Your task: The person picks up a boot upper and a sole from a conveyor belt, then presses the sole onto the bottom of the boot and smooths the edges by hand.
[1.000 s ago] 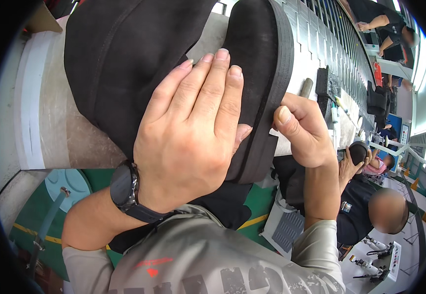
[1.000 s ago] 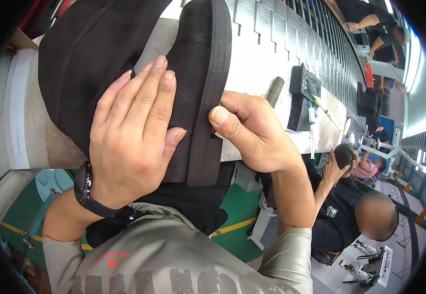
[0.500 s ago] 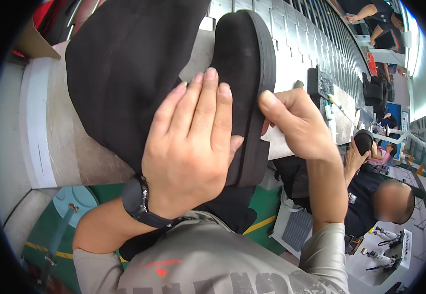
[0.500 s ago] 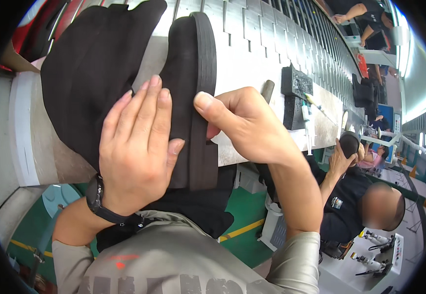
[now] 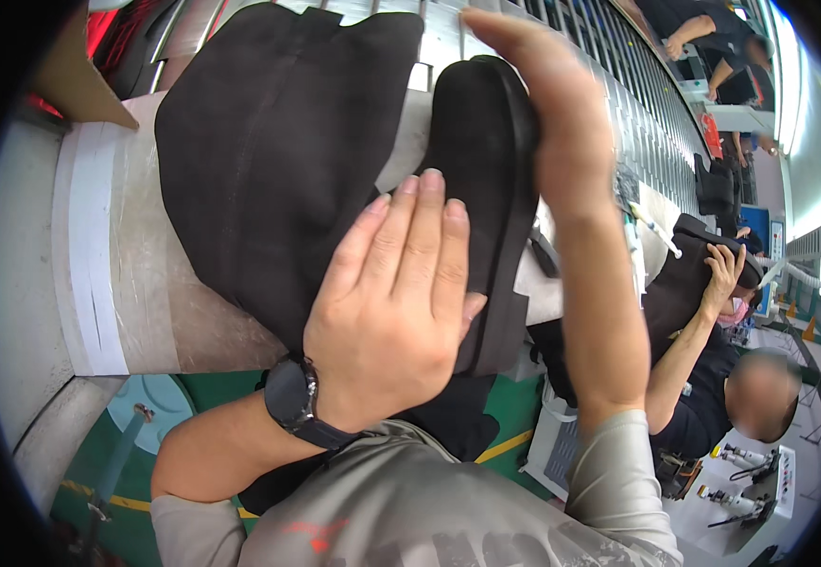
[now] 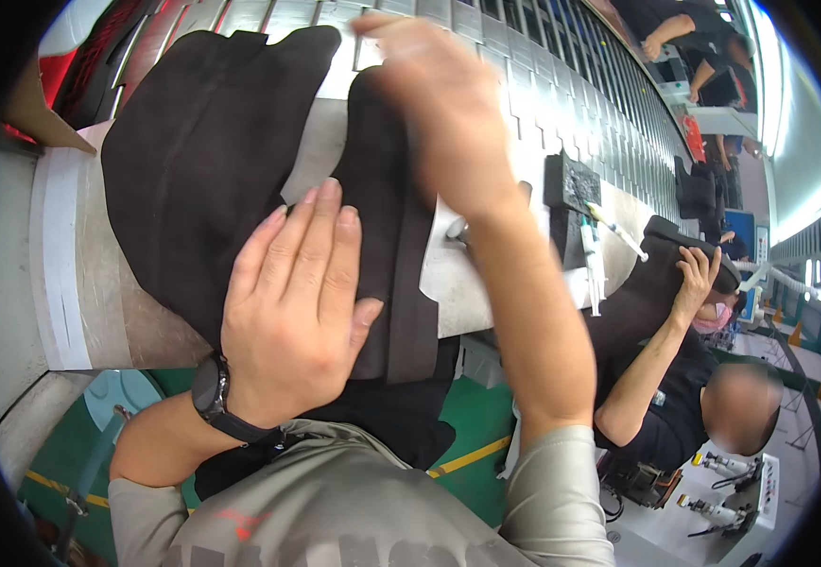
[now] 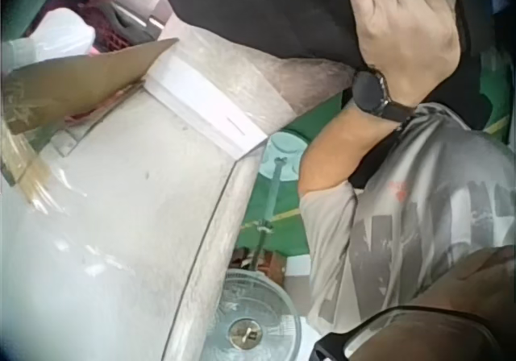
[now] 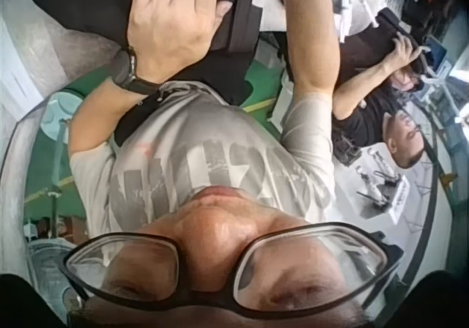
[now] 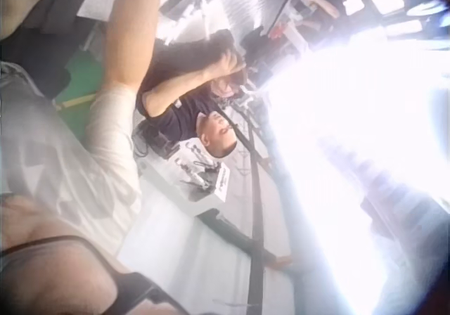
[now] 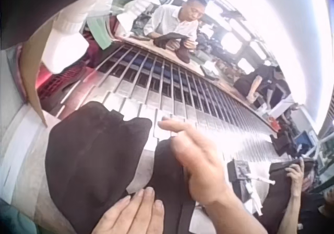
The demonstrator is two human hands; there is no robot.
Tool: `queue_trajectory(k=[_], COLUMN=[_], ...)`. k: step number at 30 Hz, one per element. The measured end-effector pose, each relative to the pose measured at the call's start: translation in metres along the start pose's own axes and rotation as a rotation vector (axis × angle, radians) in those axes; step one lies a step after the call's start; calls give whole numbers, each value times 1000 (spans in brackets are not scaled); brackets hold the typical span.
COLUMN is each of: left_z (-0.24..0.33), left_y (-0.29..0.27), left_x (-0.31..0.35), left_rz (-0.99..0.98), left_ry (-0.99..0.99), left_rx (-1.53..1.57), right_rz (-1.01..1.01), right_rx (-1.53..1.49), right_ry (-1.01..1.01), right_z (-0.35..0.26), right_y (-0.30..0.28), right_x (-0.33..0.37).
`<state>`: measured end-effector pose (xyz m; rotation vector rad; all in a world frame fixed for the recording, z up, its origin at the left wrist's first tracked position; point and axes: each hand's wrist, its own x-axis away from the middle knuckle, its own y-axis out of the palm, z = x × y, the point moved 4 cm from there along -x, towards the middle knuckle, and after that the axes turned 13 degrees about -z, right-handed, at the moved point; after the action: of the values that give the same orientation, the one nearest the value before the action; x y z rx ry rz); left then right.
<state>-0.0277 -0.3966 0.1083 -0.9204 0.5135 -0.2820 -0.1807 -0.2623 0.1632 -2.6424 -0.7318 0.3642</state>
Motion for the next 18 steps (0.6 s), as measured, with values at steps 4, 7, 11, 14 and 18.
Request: queue_trajectory(k=[4,7,11,14,18], left_z=[-5,-8,-4,1,-2], left_y=[2,5,-1,4,1], left_x=[0,1,24,66,64], left_rz=[28,21,4,-64,-21], left_ry=[-18,11,122,111,157], left_rx=[19,-23,-15,-43,-212], right_rz=[79,218,353,267,169], right_rx=[730,206,360,39,136], right_ry=[62,16,24,301,91], right_z=[-8,15,11,1,-3], right_y=[23,11,8,42,71], right_x=[-11,1,62,161,199])
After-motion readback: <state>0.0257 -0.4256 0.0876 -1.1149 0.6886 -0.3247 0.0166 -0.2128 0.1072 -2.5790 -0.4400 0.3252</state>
